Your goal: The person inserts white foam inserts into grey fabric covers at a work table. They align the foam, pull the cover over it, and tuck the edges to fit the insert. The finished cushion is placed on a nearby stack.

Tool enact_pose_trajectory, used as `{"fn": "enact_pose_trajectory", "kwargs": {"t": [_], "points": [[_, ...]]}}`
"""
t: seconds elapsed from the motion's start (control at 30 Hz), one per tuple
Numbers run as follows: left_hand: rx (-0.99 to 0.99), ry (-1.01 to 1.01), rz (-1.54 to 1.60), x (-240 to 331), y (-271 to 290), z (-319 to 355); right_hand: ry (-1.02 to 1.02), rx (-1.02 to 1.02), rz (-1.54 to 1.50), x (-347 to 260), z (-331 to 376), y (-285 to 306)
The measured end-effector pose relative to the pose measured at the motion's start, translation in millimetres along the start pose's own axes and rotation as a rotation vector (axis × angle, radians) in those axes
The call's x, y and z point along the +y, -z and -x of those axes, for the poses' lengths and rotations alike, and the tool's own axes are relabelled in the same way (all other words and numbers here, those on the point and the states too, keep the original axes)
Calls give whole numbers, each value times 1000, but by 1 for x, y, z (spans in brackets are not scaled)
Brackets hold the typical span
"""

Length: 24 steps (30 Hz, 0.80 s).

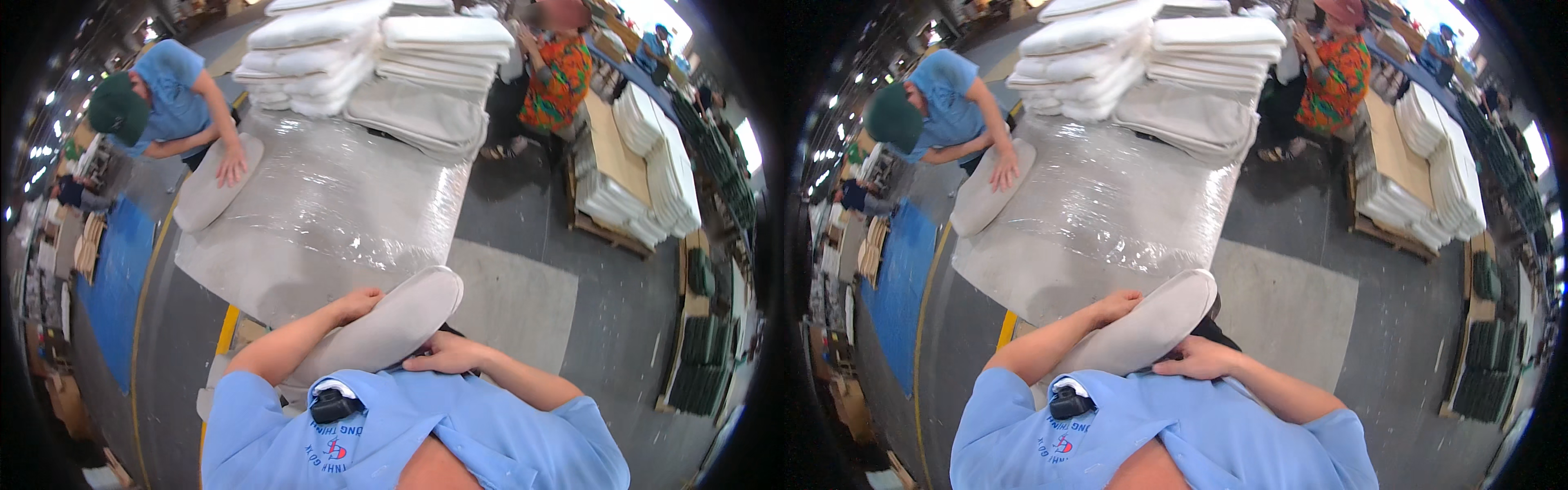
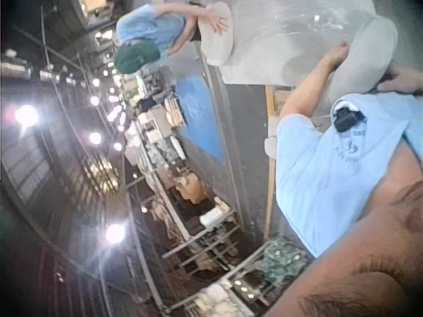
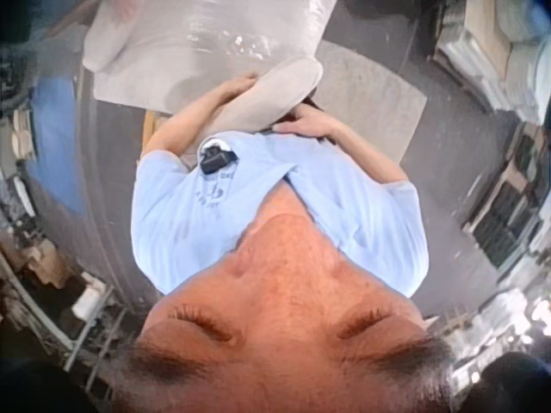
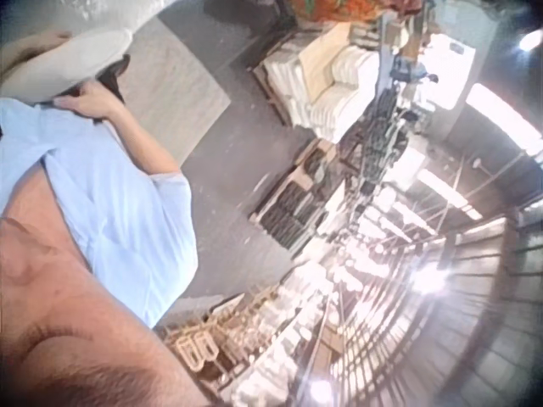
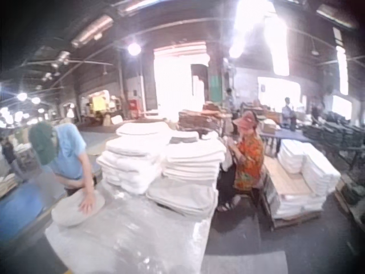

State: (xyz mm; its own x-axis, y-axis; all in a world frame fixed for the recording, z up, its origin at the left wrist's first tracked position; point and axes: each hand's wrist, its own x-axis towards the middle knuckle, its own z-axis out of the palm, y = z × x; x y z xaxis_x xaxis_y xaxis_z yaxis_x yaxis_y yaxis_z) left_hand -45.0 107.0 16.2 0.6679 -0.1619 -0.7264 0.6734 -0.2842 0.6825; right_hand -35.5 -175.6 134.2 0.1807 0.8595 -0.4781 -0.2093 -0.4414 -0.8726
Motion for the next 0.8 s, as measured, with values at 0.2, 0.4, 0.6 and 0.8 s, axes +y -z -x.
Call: {"fn": "enact_pose_trajectory", "kwargs": {"t": [0.2, 0.4, 0.6, 0.8], "points": [[4, -26, -81, -32, -17, -23, -386, 329, 131, 82, 21, 88], [214, -298, -470, -25, -19, -30, -43, 633, 63, 57, -25, 143], [-15, -62, -237, 19, -17, -30, -100, 375, 311, 39, -61, 144], [-11, -118, -241, 59, -32, -9, 5, 212, 369, 31, -33, 142]]}}
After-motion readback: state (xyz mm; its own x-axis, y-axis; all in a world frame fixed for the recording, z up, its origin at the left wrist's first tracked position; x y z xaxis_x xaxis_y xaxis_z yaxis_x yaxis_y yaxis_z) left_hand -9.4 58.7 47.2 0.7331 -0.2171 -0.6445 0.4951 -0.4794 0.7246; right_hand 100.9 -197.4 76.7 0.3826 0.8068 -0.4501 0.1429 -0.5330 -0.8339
